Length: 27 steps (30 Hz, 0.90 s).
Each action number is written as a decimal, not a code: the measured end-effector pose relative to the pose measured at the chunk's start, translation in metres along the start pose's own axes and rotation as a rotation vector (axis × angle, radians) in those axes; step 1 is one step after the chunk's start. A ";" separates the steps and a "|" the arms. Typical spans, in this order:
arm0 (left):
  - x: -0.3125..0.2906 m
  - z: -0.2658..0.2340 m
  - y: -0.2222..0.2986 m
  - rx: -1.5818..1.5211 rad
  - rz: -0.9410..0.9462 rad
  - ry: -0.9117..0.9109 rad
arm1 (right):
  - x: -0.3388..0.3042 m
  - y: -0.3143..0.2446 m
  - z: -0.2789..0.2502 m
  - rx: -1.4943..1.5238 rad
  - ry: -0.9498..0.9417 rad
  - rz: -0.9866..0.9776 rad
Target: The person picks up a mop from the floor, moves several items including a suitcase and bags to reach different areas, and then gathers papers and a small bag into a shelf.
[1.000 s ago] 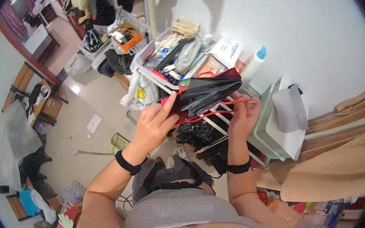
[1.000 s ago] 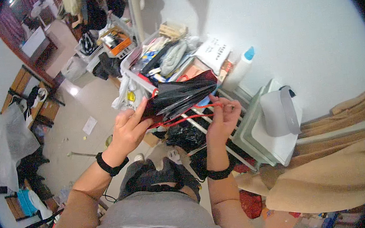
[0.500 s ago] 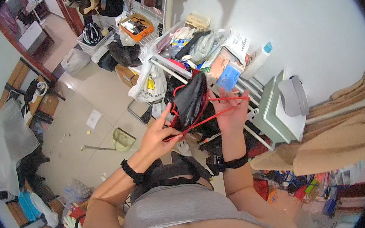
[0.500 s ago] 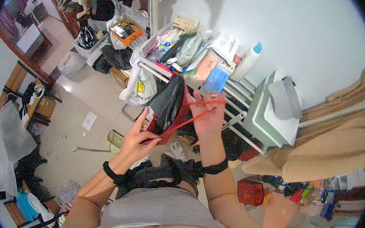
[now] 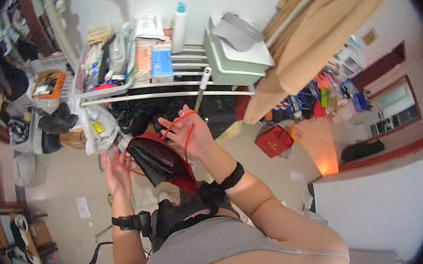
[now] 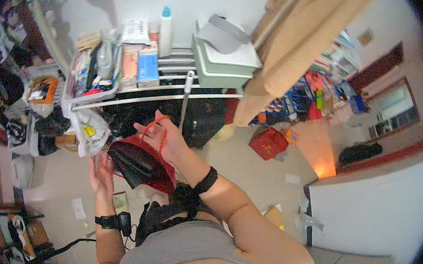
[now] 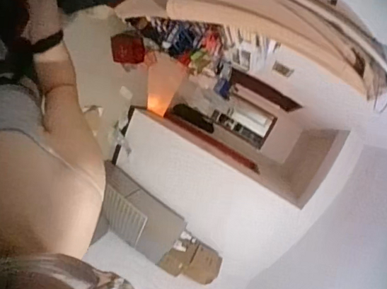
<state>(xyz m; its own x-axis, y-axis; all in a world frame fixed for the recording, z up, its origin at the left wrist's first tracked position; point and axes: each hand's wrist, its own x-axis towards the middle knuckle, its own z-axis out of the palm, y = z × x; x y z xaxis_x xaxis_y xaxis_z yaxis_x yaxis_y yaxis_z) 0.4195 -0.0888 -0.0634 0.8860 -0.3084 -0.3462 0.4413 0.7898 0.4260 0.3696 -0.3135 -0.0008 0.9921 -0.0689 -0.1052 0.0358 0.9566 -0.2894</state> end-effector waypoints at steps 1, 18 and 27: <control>0.005 0.006 0.001 0.241 0.121 -0.066 | -0.008 -0.006 -0.003 -0.145 0.167 -0.115; -0.032 0.151 -0.166 1.233 0.202 -0.953 | -0.120 -0.061 -0.059 -1.508 0.437 -0.583; -0.026 0.218 -0.303 1.513 -0.197 -1.398 | -0.213 -0.187 -0.117 -1.260 0.423 -0.620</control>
<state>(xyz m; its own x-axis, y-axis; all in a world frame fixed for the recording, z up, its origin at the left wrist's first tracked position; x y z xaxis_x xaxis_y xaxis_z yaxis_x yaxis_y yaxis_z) 0.2935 -0.4351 -0.0014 -0.0131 -0.9989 -0.0447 -0.3812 -0.0364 0.9238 0.1379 -0.5112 -0.0359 0.7412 -0.6561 0.1421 0.0869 -0.1161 -0.9894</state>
